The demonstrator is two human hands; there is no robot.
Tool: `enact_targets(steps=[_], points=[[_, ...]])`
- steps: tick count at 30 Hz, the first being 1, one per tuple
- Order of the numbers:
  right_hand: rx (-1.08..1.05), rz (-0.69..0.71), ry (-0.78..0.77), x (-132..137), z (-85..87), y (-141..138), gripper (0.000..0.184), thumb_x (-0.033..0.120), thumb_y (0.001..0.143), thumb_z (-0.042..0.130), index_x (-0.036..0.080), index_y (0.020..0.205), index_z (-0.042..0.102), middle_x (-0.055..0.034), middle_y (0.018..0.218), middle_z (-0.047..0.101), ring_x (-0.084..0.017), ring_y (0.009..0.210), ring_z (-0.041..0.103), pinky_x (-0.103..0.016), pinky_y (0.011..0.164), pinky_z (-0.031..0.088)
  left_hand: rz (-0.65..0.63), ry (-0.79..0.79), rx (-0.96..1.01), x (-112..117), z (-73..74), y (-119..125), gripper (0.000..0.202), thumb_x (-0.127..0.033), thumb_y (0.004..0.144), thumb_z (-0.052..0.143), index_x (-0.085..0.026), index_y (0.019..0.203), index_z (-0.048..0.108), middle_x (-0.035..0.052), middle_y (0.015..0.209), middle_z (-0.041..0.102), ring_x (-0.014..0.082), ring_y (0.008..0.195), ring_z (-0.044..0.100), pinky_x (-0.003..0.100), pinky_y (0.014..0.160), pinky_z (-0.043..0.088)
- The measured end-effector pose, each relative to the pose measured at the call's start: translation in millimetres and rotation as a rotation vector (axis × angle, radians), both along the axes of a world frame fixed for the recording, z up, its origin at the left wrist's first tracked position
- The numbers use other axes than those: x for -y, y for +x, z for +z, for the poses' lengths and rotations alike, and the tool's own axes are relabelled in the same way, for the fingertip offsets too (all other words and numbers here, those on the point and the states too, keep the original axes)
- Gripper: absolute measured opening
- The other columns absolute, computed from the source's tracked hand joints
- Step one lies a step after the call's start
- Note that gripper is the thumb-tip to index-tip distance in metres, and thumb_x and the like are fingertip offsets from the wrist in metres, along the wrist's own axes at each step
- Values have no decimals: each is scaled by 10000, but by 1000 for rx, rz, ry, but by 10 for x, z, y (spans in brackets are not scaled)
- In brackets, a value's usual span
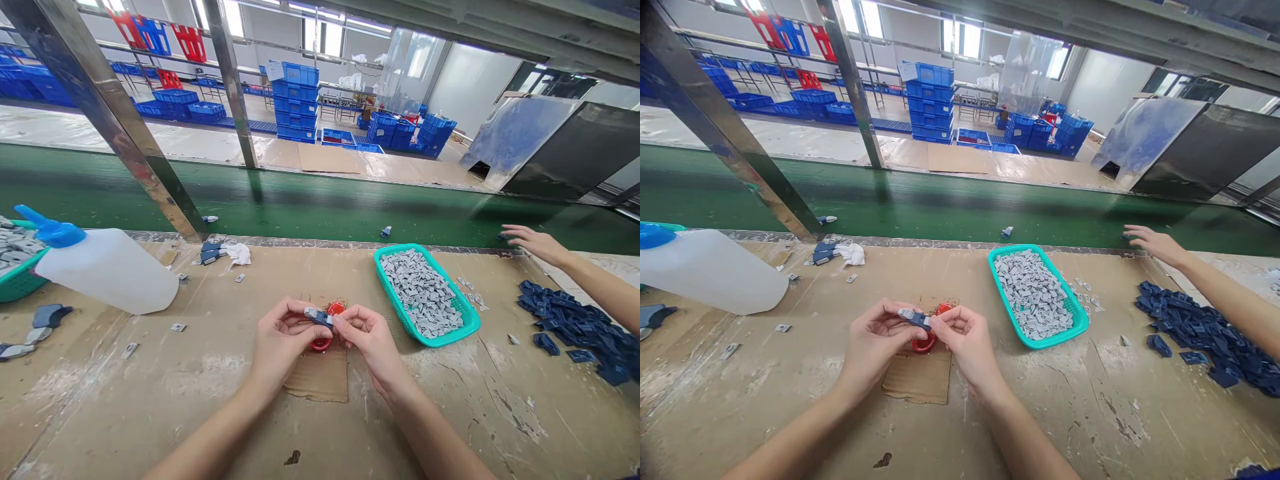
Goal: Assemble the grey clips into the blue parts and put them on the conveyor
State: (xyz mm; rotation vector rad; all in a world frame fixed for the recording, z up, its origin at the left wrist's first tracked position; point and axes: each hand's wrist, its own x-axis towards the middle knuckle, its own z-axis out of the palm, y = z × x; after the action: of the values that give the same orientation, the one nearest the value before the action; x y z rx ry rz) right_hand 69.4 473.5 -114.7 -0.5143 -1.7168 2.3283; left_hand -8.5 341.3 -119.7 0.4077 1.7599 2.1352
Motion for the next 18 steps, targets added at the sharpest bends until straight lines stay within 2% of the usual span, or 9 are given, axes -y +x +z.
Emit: enact_targets(steps=[3,6,9,12,15,16,18], points=[[5,30,20,-11,10,2,339,420,732,768,154,712,561,10,633,579,-87,550,432,-192,490,302,0,-26,-30,-3,22,31,250,-119,569,818,-167,724,628,-2,773,696,165,739,696,279,708,615],[35,150,-85,-35,1,19,360,449,754,744,178,751,507,20,653,568,-89,551,427,-173,447,283,-3,-43,-51,1,50,53,222,-106,568,809,-170,705,646,3,762,702,189,747,704,306,720,622],[41,239,-176,-33,1,40,362,470,762,729,190,828,510,10,704,579,-110,607,469,-167,441,322,-20,-46,-84,7,92,73,208,-114,569,808,-178,690,651,6,772,705,209,762,706,334,710,630],[8,233,-129,-38,71,47,348,473,779,706,187,883,536,-3,742,599,-132,660,525,-181,464,368,-46,-83,-183,-5,169,88,188,-142,600,801,-187,722,665,16,825,714,203,777,701,344,734,627],[-42,175,82,-210,199,64,271,426,829,656,190,936,576,-27,830,647,-165,743,588,-225,549,434,-70,-147,-290,-55,263,19,256,-175,629,795,-198,856,677,28,899,722,200,833,698,355,823,600],[-52,97,216,-325,232,83,225,392,848,636,196,947,592,-33,871,657,-175,781,598,-243,590,451,-77,-174,-327,-82,287,-48,297,-191,642,789,-199,915,671,34,933,722,204,861,696,368,861,583],[-12,-149,567,-626,252,147,132,302,879,593,213,971,625,-38,948,660,-196,864,591,-278,671,460,-97,-240,-427,-159,312,-277,365,-238,681,764,-199,1025,649,52,1016,712,218,928,684,400,933,539]])
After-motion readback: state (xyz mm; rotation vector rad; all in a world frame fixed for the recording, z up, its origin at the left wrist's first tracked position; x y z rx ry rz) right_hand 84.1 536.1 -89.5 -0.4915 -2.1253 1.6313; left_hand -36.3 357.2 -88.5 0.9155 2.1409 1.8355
